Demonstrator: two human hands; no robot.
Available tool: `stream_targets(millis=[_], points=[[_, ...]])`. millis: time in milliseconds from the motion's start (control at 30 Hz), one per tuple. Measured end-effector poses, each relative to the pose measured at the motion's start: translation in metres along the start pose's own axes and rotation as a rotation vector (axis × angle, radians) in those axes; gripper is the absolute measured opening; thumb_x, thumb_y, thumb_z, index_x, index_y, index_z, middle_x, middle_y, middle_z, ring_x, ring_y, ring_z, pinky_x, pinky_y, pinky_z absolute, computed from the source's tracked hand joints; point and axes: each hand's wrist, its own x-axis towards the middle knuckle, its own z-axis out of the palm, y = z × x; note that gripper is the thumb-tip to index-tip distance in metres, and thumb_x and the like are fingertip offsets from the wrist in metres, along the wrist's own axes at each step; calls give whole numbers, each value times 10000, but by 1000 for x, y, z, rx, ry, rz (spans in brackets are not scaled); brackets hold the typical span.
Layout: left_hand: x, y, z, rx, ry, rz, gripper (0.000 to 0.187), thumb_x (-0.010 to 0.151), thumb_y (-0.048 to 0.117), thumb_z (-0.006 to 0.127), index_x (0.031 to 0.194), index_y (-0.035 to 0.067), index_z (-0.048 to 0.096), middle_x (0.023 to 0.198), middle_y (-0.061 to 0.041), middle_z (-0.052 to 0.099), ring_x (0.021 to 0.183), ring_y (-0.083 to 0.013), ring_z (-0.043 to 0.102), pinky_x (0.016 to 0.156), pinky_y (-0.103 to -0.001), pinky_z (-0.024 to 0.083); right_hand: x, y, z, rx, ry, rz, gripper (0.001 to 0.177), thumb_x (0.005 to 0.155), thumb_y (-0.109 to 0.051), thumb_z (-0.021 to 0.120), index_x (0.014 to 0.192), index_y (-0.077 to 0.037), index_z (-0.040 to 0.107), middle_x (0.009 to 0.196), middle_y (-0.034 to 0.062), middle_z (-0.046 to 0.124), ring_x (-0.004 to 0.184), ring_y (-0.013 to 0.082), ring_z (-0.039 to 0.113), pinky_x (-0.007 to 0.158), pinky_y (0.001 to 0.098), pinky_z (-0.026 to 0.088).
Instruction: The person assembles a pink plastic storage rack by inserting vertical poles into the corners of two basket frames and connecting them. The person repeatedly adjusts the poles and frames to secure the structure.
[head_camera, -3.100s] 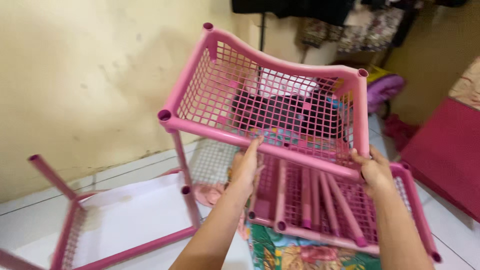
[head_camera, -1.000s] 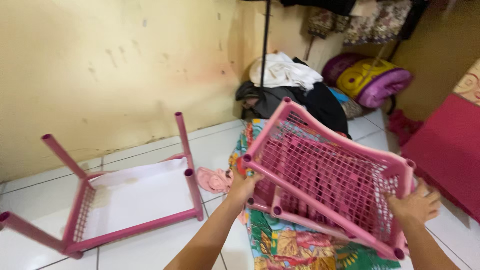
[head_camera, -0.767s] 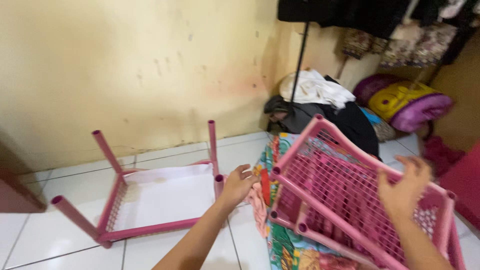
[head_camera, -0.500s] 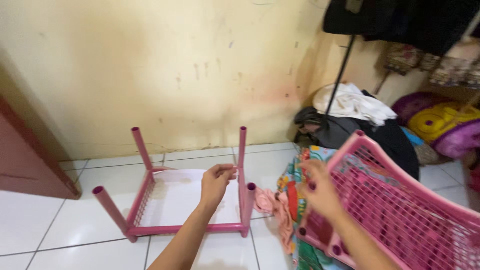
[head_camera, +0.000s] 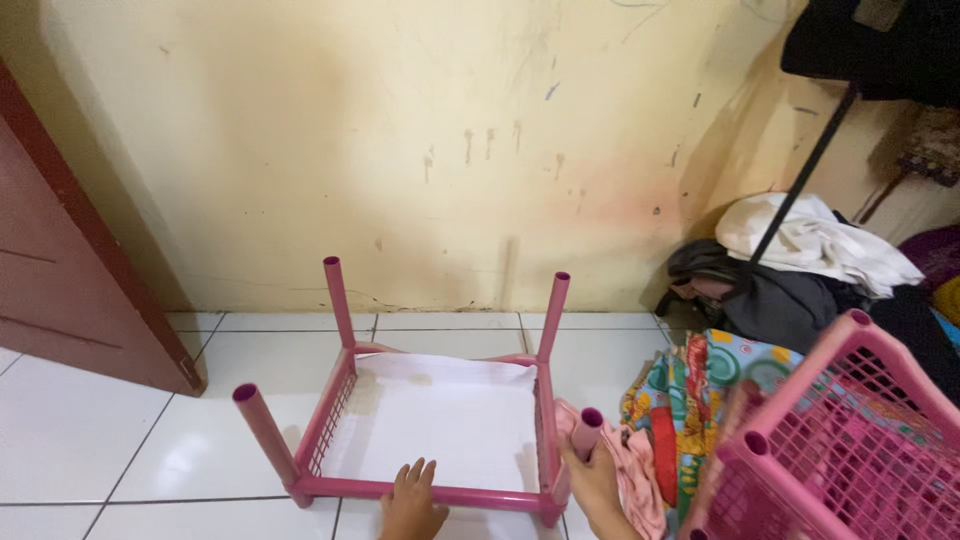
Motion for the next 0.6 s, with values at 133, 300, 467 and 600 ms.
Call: stream_targets(millis=[133, 300, 467, 600], points=[[-8, -13, -12, 34, 1, 8, 1040, 836, 350, 876, 1660, 255, 247, 1726, -7, 243, 1624, -242, 146, 1249, -667, 225, 12, -60, 11, 202, 10, 18, 274, 949, -295, 740, 987, -28, 692, 694, 20, 672, 595, 107, 603, 560, 283, 491], [-29, 7, -42, 105, 105, 161, 823, 731, 425, 976, 1403, 218, 548, 1382, -15, 518, 1459, -207, 408, 1262, -720, 131, 6, -142, 0, 253, 72, -107, 328, 986, -291, 780, 865, -15, 649, 660, -10, 556, 586, 73, 460, 519, 273, 369], [-42, 24, -44, 83, 178, 312, 465, 726, 342, 964, 1084, 185, 713, 1138, 5, 640, 1207, -234, 588, 1105, -559, 369, -5, -182, -14, 368, 107, -112, 263, 956, -267, 789, 876, -44, 675, 653, -49, 566, 571, 46, 463, 500, 252, 353], [-42, 14, -28, 76, 187, 375, 278, 837, 253, 877, 1062, 199, 724, 1051, -4, 701, 1082, -253, 661, 948, -469, 500, -18, -181, -13, 329, 158, -74, 259, 926, -267, 811, 842, -54, 690, 607, -39, 559, 527, 55, 448, 469, 260, 332]])
